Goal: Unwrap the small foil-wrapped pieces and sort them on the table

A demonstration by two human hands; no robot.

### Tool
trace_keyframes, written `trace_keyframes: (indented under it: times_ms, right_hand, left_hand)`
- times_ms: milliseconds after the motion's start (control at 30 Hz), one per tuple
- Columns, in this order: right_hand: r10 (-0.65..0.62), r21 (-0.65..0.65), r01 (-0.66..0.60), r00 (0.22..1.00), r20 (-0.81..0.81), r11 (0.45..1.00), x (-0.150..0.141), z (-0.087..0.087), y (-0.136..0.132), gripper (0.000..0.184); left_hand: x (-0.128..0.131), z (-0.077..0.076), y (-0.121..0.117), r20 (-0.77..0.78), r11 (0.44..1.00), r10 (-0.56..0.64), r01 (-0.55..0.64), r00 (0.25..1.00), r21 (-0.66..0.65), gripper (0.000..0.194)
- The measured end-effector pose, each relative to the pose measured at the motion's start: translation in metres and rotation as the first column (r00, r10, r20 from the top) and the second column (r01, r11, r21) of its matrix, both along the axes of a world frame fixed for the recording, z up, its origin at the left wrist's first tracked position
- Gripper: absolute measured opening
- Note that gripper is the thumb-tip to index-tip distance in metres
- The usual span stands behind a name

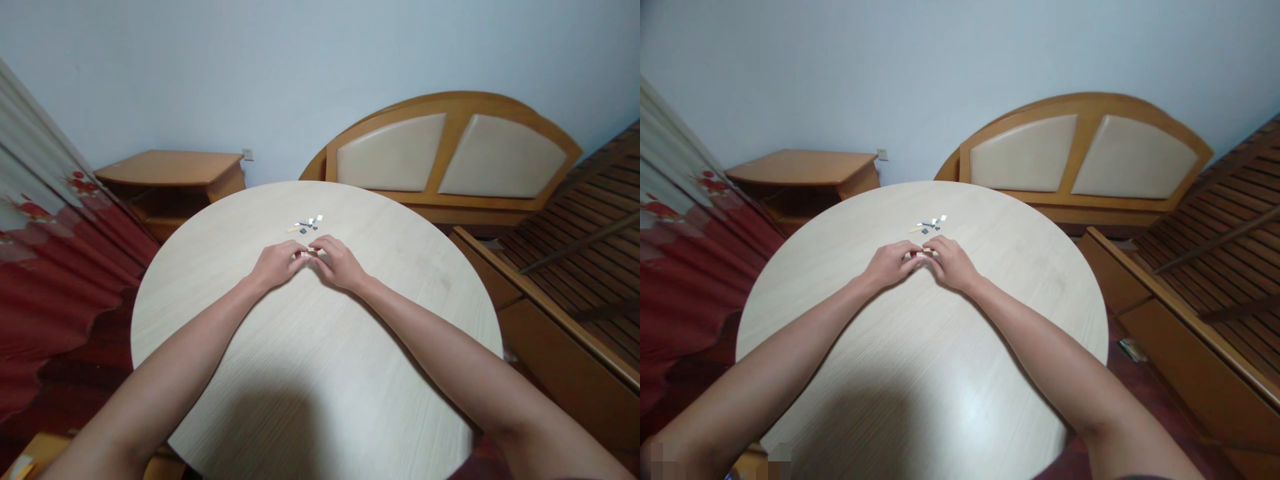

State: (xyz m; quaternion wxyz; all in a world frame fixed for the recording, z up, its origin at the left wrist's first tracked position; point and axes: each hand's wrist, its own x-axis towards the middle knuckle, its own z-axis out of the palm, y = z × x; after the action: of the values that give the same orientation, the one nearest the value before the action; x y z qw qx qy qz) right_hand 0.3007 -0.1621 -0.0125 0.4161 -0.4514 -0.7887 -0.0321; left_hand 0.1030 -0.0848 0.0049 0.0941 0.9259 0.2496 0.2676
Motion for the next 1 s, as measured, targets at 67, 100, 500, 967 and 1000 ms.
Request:
trace_keyframes:
  times_ms: [67,100,500,967,1000]
  right_hand:
    - [-0.058,0.001,0.058,0.997,0.05,0.998,0.0023,-0.0009,0.0008,0.024]
    - [-0.084,-0.001,0.084,0.994,0.072,0.996,0.0033,-0.0014,0.001,0.024]
    - [-0.135,-0.045,0.139,0.987,0.087,0.989,0.0071,-0.0048,0.0037,0.028]
    - [-0.108,-0.002,0.108,0.991,0.078,0.994,0.0073,-0.0038,0.0046,0.028]
    - [-0.107,-0.003,0.108,0.991,0.075,0.994,0.0072,-0.0039,0.0048,0.028]
  left_hand:
    - [0.001,-0.0024,0.0002,0.042,1.0,-0.005,0.005,0.999,0.016,0.025]
    - [0.0014,-0.0034,-0.0001,0.063,1.0,-0.007,0.005,0.998,0.021,0.024]
    - [0.0048,-0.008,-0.0007,0.154,0.999,0.011,-0.017,0.988,0.04,0.019]
    - [0.0058,-0.0042,-0.0048,0.116,0.999,0.027,-0.03,0.993,0.023,0.024]
    - [0.0059,-0.0042,-0.0049,0.112,0.999,0.026,-0.029,0.993,0.022,0.023]
